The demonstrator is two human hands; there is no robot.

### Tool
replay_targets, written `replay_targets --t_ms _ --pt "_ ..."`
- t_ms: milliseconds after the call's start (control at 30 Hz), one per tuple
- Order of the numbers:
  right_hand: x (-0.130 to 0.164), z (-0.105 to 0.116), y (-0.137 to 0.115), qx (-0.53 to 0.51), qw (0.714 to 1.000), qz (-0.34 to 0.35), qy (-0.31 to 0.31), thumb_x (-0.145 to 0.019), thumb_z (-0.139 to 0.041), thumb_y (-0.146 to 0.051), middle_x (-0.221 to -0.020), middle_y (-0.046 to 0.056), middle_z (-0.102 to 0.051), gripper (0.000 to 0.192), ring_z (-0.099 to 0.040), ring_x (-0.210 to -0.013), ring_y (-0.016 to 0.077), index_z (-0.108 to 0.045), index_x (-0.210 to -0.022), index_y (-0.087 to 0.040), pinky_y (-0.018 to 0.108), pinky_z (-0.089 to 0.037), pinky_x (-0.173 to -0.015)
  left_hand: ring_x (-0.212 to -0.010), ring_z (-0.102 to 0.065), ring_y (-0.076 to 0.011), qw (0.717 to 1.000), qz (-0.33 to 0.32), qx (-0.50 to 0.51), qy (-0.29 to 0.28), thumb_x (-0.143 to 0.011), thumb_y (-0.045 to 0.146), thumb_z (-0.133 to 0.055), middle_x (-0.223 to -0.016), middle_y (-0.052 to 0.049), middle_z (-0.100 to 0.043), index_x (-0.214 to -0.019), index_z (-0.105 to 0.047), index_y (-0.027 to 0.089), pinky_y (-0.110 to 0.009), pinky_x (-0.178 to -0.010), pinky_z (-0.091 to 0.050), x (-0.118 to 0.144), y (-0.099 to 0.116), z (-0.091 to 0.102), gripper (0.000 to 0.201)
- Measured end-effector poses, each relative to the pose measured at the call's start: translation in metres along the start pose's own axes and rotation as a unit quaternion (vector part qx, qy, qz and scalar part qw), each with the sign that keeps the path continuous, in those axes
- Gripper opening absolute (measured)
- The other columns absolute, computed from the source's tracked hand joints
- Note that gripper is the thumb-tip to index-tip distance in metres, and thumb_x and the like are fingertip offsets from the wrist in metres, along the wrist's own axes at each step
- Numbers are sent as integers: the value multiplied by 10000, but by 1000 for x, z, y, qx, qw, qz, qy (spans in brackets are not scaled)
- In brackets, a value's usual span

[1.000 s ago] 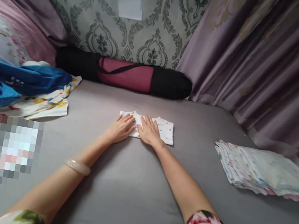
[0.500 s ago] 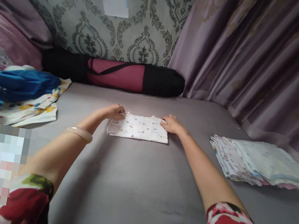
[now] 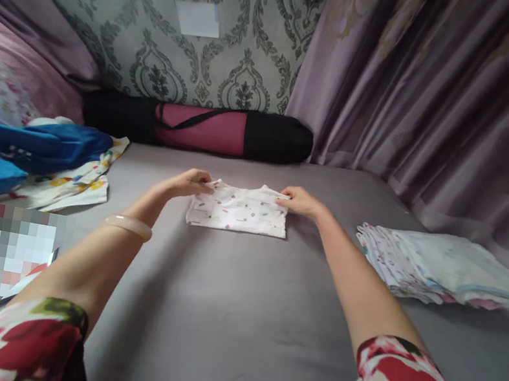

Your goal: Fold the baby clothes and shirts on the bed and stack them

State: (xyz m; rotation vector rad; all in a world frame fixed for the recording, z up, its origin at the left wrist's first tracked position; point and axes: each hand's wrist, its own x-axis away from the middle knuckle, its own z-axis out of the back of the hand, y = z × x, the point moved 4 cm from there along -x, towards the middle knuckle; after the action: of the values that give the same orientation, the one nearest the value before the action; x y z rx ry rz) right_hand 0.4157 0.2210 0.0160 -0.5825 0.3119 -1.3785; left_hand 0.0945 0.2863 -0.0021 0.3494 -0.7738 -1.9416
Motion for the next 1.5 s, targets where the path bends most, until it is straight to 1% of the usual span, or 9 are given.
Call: replay_targets --t_ms 167,333,467,633,767,933,1067,1233,1500 --pt "28 29 -14 -133 989 51 48 -732 -682 -285 -745 -6 -645 173 -562 -677 124 -643 -827 -145 232 -426 -639 -627 -505 -126 995 -59 72 28 -706 528 -692 -702 6 -566 -831 -600 173 -233 -554 -361 33 37 30 388" --pt "71 50 -34 -139 974 136 116 -763 -634 -255 -798 7 -654 158 -553 -707 126 -631 -879 -148 256 -445 -696 -672 -505 -124 987 -114 36 106 -816 481 -626 -758 10 -602 -910 -569 150 -238 -619 -402 73 71 44 349" --pt "120 19 -29 -63 964 201 161 -831 -541 -192 -934 54 -695 148 -614 -896 188 -657 -923 -188 324 -475 -847 -817 -590 -177 973 -160 -105 131 -887 342 -528 -961 -27 -698 -1025 -626 170 -310 -817 -442 119 71 8 241" --pt "178 -49 -9 64 950 302 56 -870 -406 -78 -1147 86 -688 368 -611 -1101 207 -687 -1054 -227 387 -490 -954 -1085 -611 -214 958 -205 -194 40 -858 158 -415 -1160 -59 -688 -1149 -645 247 -386 -990 -395 179 43 -64 381" --pt "190 -64 6 116 950 286 52 -848 -395 -33 -1263 80 -650 455 -569 -1208 215 -673 -1147 -234 423 -465 -1017 -1244 -545 -224 957 -224 -184 22 -828 148 -425 -1320 -56 -621 -1262 -576 259 -434 -1058 -376 203 41 -73 473" --pt "161 -82 -6 148 953 240 113 -944 -387 -191 -1450 70 -521 486 -424 -1376 219 -506 -1414 -235 455 -315 -1165 -1213 -579 -216 955 -238 -154 83 -929 183 -327 -1274 -89 -647 -1244 -582 216 -432 -1049 -428 189 80 -60 407" --pt "132 -114 -45 197 954 221 54 -1004 -263 -337 -1587 91 -309 561 -218 -1483 219 -335 -1522 -137 443 -149 -1230 -1287 -525 -240 946 -262 -186 51 -974 237 -303 -1354 -129 -593 -1280 -567 174 -439 -1092 -403 155 100 -81 409" --pt "116 -121 -77 210 960 187 -5 -1003 -185 -399 -1602 155 -224 657 -162 -1495 250 -262 -1526 -8 440 -110 -1234 -1417 -366 -278 943 -226 -243 -7 -1010 427 -293 -1497 -181 -436 -1438 -414 112 -461 -1164 -280 119 84 -113 545" --pt "110 -118 -63 203 959 197 -30 -996 -203 -406 -1613 129 -199 646 -143 -1499 236 -213 -1552 -77 479 -107 -1226 -1502 -122 -298 959 -147 -240 -38 -972 649 -195 -1615 -113 -204 -1566 -189 183 -480 -1198 -72 116 64 -127 755"
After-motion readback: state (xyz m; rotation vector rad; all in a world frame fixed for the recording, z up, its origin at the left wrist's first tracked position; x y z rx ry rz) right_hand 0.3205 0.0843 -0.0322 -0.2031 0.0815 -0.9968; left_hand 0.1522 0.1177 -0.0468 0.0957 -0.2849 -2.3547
